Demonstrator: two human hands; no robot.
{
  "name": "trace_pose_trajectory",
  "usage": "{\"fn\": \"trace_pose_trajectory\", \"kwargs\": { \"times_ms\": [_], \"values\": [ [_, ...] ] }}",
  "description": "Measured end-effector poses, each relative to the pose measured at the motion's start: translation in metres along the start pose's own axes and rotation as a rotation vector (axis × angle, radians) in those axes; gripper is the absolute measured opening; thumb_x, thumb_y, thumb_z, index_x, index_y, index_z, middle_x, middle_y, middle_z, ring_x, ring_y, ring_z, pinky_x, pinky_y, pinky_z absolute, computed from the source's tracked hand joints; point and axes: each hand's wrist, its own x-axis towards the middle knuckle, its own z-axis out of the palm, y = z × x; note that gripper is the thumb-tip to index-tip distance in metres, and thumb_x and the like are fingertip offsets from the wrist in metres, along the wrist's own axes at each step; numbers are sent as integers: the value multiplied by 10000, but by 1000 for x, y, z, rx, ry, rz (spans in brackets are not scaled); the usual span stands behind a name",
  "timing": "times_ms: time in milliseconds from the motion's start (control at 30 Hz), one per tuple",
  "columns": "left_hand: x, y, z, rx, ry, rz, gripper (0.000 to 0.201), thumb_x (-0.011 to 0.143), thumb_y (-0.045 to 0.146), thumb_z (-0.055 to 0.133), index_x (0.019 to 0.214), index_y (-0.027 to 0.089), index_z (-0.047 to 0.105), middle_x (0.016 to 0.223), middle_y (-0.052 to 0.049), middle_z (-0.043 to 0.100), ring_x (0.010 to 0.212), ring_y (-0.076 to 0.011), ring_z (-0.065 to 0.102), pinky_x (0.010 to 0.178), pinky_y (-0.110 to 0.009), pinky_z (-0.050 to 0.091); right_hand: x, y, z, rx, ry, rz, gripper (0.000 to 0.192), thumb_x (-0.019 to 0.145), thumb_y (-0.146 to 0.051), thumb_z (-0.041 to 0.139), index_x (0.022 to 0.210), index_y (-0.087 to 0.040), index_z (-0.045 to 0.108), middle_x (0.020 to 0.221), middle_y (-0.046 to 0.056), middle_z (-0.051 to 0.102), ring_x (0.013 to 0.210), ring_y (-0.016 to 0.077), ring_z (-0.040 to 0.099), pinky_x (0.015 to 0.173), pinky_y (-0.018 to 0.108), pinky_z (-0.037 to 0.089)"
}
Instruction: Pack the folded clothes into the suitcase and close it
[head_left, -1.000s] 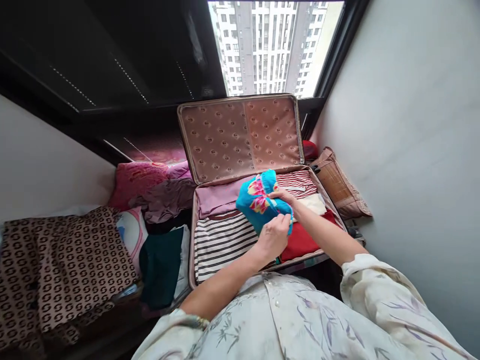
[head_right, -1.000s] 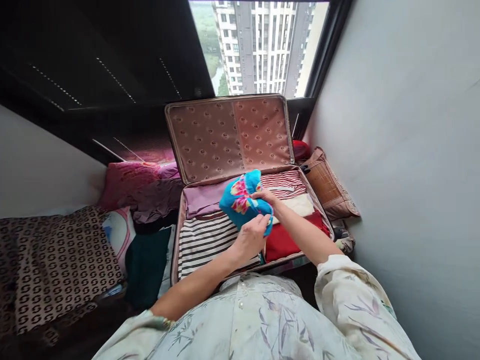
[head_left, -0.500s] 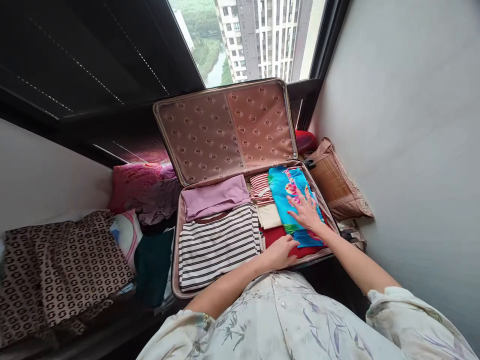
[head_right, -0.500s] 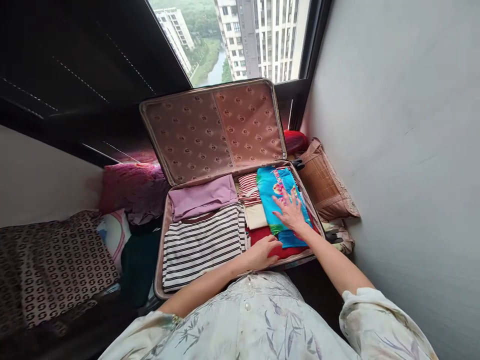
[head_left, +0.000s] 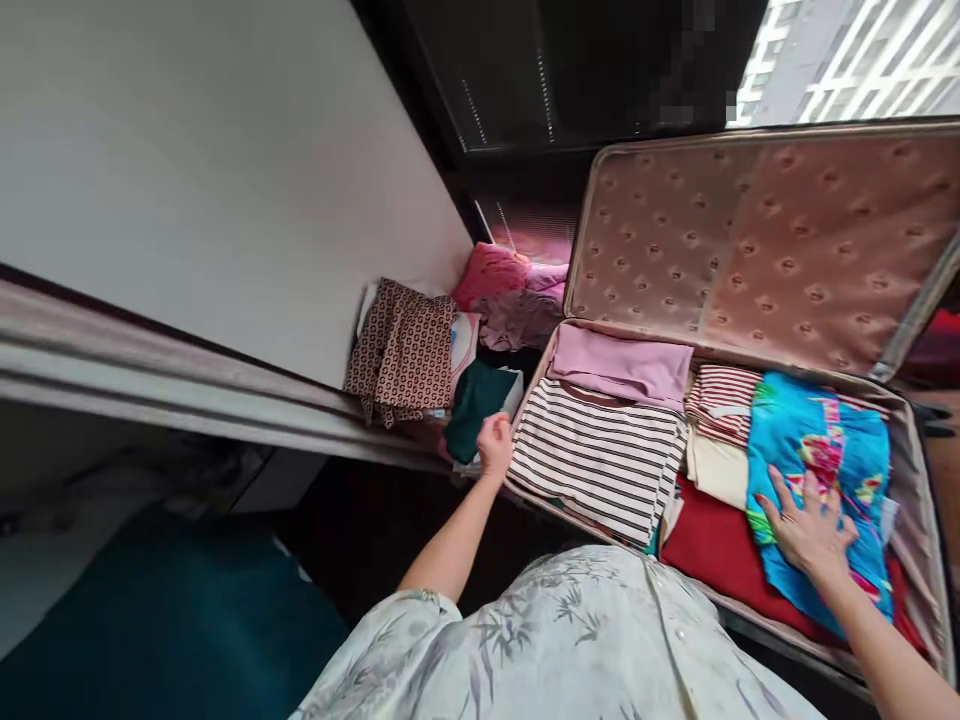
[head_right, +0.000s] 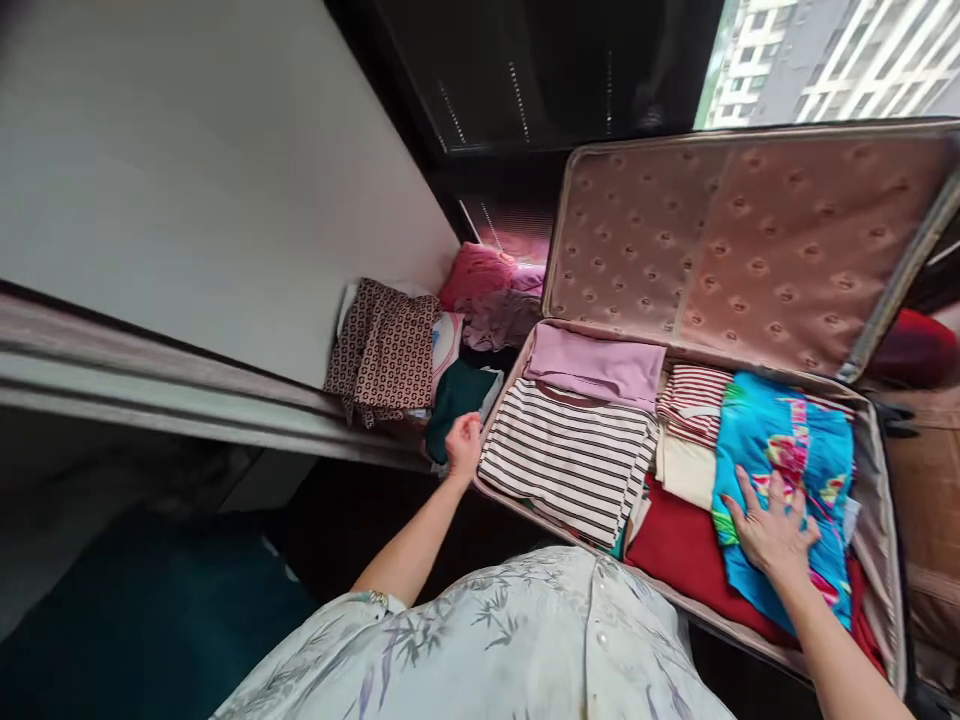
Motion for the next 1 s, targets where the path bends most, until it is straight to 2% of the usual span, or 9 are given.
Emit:
{"fn": "trace_pose_trajectory", "kwargs": {
  "times_ms": [67, 133, 233, 333, 400, 533, 700, 867, 1000],
  "values": [
    [27, -38, -27, 111, 33, -179, 310, 933, 214, 473, 1133, 122, 691, 1081, -164, 718, 965, -244, 706, 900, -386, 561, -2, -14, -14, -66, -51, 40, 745, 965, -674, 239, 1558, -309, 505, 1655, 168, 379, 1518, 481, 280, 1085, 723, 317],
    [42, -75, -43, 148, -14, -203, 357, 899, 231, 531, 1191, 86, 677, 1170, -222, 680, 1151, -325, 647, 1035, -485, 487, -10, -37, -33, -149, -120, 74, 704, 996, -604, 231, 1578, -293, 474, 1650, 174, 386, 1519, 465, 280, 1090, 710, 322],
    [51, -122, -44, 443, -171, -63, 591, 855, 380, 650, 1362, 82, 591, 1403, -250, 554, 1350, -386, 500, 1144, -543, 368, -22, -76, -51, -249, -132, 170, 647, 1038, -505, 229, 1596, -259, 443, 1646, 178, 391, 1534, 437, 256, 1112, 672, 316],
    [56, -146, -33, 565, -217, -12, 794, 849, 543, 664, 1498, 131, 464, 1529, -235, 434, 1381, -438, 437, 1127, -607, 350, -35, -102, -48, -256, -139, 302, 629, 1052, -499, 266, 1611, -251, 414, 1661, 171, 371, 1524, 394, 298, 1125, 596, 347],
    [57, -150, -29, 577, -248, -4, 839, 865, 576, 637, 1527, 115, 409, 1530, -251, 422, 1362, -455, 449, 1099, -614, 374, -48, -110, -39, -242, -144, 349, 646, 1051, -514, 295, 1631, -241, 370, 1677, 168, 345, 1531, 375, 295, 1134, 560, 356],
    [63, -144, -33, 630, -347, 50, 726, 975, 513, 466, 1517, 35, 400, 1479, -309, 456, 1306, -473, 510, 1045, -594, 426, -72, -113, -24, -207, -143, 349, 682, 1042, -512, 325, 1657, -219, 290, 1712, 159, 270, 1558, 348, 255, 1166, 529, 338],
    [76, -133, -45, 708, -490, 65, 655, 1018, 403, 347, 1495, -39, 417, 1404, -347, 512, 1242, -477, 584, 995, -563, 481, -76, -105, -17, -137, -161, 335, 730, 1024, -527, 336, 1681, -250, 179, 1730, 147, 222, 1555, 352, 264, 1180, 552, 325],
    [83, -115, -54, 771, -569, 46, 613, 984, 295, 389, 1522, 2, 406, 1346, -343, 568, 1184, -464, 640, 935, -549, 520, -73, -100, -16, -111, -177, 348, 741, 1020, -546, 325, 1685, -270, 151, 1744, 138, 177, 1548, 357, 276, 1180, 584, 320],
    [86, -107, -56, 826, -556, 19, 740, 929, 279, 498, 1606, 93, 267, 1300, -310, 621, 1093, -458, 695, 872, -524, 547, -73, -100, -16, -113, -211, 352, 743, 1020, -558, 329, 1685, -269, 165, 1746, 125, 174, 1566, 357, 237, 1192, 579, 310]
  ]
}}
